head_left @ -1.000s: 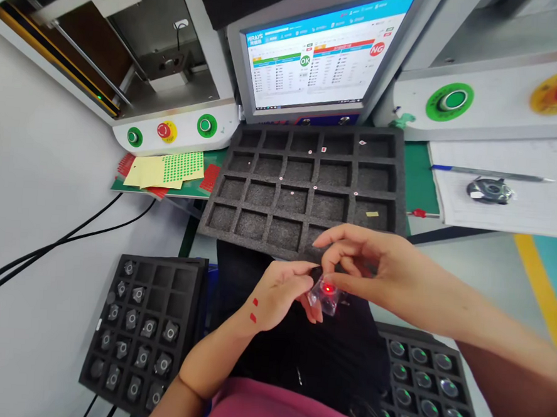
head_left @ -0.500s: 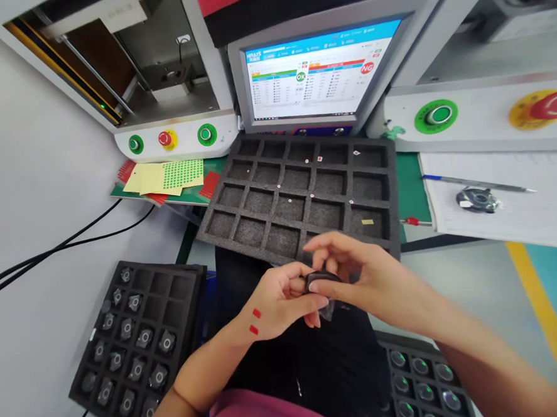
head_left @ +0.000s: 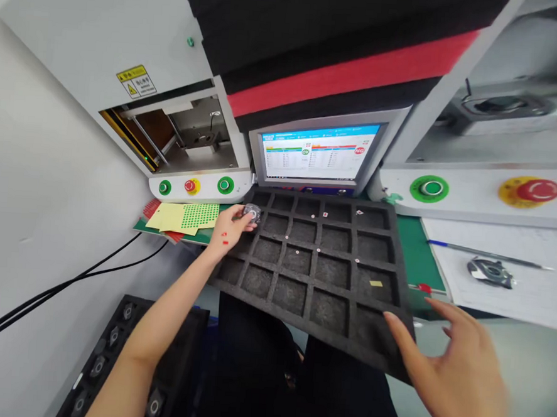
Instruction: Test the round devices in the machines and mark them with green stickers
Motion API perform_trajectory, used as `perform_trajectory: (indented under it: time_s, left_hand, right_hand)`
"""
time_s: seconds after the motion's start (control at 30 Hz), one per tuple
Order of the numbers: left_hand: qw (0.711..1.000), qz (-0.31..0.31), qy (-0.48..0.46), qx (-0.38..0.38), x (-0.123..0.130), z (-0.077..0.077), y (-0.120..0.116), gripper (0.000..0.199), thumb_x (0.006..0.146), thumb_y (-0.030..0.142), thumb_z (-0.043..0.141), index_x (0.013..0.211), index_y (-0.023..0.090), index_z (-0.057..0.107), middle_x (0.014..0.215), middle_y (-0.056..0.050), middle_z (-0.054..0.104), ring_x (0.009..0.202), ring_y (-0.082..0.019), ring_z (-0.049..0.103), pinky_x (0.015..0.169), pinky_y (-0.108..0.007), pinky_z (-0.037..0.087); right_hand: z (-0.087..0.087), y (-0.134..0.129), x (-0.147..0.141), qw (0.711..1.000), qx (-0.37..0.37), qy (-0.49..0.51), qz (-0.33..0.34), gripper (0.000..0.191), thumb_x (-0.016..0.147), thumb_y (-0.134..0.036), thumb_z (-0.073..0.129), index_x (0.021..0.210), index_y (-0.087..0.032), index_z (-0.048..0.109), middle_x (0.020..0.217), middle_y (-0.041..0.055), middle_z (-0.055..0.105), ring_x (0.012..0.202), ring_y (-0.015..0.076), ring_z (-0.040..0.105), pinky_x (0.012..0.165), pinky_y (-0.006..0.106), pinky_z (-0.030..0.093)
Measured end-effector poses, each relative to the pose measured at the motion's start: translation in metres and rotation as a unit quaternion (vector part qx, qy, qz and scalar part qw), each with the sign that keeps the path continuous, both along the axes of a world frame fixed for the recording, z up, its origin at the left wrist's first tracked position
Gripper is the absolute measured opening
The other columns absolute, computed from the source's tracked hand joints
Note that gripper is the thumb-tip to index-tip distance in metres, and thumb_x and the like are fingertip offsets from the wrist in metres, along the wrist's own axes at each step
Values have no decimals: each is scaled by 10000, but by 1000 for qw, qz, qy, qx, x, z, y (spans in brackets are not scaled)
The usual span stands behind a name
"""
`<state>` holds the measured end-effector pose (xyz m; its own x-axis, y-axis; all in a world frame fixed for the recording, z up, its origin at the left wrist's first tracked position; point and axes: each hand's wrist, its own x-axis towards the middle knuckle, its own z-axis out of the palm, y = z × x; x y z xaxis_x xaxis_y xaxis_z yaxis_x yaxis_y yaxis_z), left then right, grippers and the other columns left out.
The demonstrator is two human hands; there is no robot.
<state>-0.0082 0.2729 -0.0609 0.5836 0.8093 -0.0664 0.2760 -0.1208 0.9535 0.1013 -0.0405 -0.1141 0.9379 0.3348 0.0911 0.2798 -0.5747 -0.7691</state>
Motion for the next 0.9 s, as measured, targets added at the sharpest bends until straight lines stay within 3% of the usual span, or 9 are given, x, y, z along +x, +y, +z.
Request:
perform_trajectory:
  time_s: [0.1,0.2,0.3,0.4,0.53,0.63,0.77,0.9]
  left_hand:
    - [997,12,49,58,26,-13,42,131,833,192,665,902,116,584,619,43,578,514,-95,617,513,-201,520]
    - [987,5,96,132,40,-23,61,114,877,194,634,946,113,592,655,38,595,532,-97,592,522,-225,515]
    - [963,-8,132,234,43,-25,66,137,864,186,642,982,127,606,802,-11,665,678,-136,641,679,-291,543]
    - [925,-39,180,334,40,-21,64,127,836,179,651,962,163,642,900,-59,699,878,-214,659,856,-365,505]
    - [865,-121,249,418,37,-19,58,87,855,159,594,880,179,675,965,-104,706,1091,-277,595,984,-420,429]
    - [825,-191,287,449,37,-18,58,124,853,128,569,870,173,683,996,-106,709,1114,-267,585,1002,-415,422]
    - [782,-253,321,471,43,-11,66,148,846,168,576,900,198,710,1030,-107,722,1078,-275,613,954,-386,466]
    - [758,-279,353,472,48,-6,71,187,863,224,554,906,221,736,1045,-61,744,1043,-254,652,944,-355,491]
  right_hand:
    - [-21,0,-2,982,49,174,-45,1190,499,-801,605,1412,-92,323,1380,262,435,1190,447,509,945,602,473]
    - [-32,-1,-5,936,126,326,-36,1156,441,-716,683,1389,-145,347,1324,207,522,1187,393,543,967,510,503]
    - [-35,-9,-5,927,165,335,-41,953,474,-660,697,1266,-180,471,1295,150,570,1253,338,508,1015,390,490]
    - [-34,-21,1,922,178,341,-44,822,506,-603,721,1207,-224,518,1313,97,579,1269,307,500,948,311,538]
    - [-30,-25,10,897,195,391,-62,849,427,-547,780,1178,-231,541,1260,92,621,1251,319,515,831,291,583]
    - [-26,-21,12,880,219,414,-76,852,436,-510,793,1191,-227,517,1200,108,652,1198,331,558,783,320,589]
    - [-25,-17,8,901,223,371,-19,759,576,-524,712,1212,-193,465,1111,129,684,1084,312,633,820,383,572]
    - [-24,-21,12,930,199,308,11,671,651,-557,635,1187,-173,507,1000,106,708,1003,282,665,825,391,560]
